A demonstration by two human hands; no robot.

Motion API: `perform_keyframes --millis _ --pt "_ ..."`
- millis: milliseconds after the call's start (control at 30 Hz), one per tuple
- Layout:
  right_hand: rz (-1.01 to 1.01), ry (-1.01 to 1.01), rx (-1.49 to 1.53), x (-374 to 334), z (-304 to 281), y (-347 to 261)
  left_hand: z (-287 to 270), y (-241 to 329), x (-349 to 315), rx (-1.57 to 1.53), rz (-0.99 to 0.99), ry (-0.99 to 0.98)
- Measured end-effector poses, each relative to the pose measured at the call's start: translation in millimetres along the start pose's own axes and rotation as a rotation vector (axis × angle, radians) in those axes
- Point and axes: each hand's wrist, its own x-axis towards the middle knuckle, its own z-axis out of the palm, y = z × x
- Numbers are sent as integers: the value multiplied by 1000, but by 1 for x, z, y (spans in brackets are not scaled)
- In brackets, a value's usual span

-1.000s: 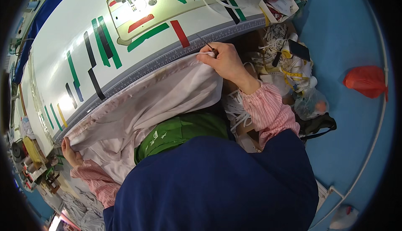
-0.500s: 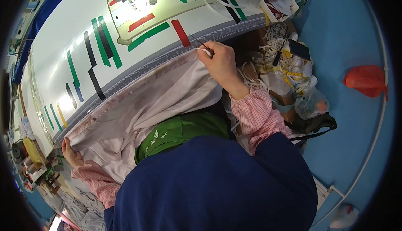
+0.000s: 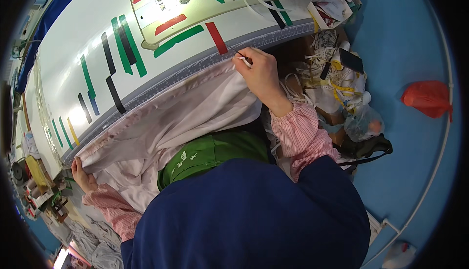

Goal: Sewing or sealing white pillowcase fabric using an industrial sewing machine.

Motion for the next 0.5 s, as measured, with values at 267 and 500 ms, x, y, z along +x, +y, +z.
perform_keyframes --millis 267,500 --pt "-5 28 -44 -11 2 20 10 6 -18 116 65 -44" --pt "9 8 -92 -8 5 31 39 18 -41 -204 88 40"
